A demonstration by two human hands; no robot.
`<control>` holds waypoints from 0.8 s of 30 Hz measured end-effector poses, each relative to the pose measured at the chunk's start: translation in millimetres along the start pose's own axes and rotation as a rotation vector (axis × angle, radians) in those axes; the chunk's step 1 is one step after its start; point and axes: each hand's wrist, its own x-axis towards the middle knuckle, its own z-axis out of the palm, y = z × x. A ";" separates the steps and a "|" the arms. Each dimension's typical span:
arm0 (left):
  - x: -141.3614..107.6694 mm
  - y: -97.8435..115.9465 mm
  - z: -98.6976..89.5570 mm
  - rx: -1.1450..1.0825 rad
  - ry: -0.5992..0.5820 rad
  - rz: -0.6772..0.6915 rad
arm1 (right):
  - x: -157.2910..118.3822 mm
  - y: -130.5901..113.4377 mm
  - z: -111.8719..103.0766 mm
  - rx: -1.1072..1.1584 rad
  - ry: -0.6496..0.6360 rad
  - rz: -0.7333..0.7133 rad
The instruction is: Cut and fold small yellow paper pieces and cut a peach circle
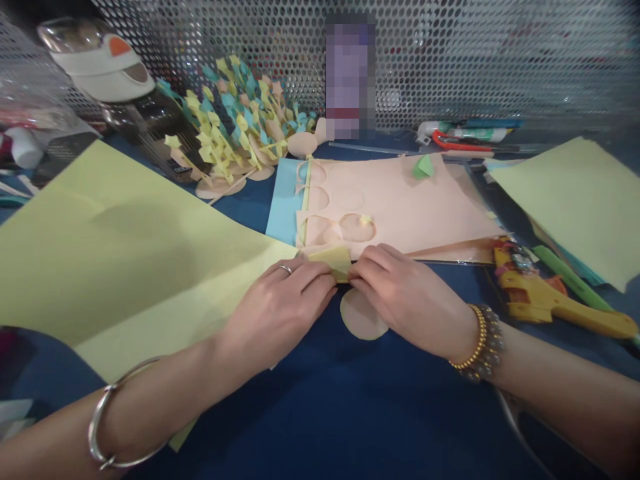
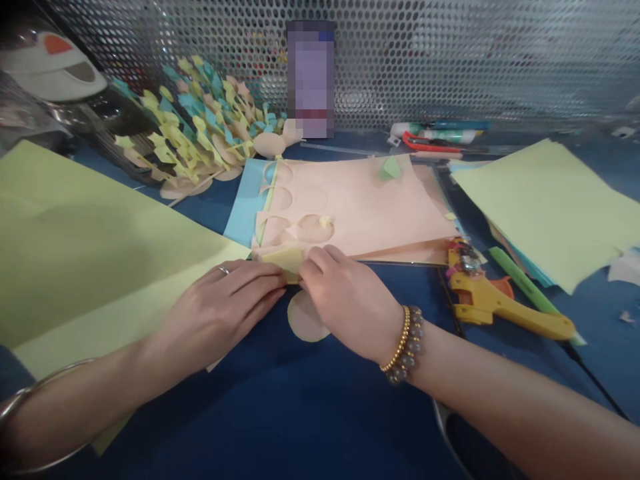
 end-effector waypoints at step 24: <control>-4.1 -0.4 0.3 -0.001 -0.008 -0.010 | 3.5 -0.9 0.6 0.095 0.014 0.060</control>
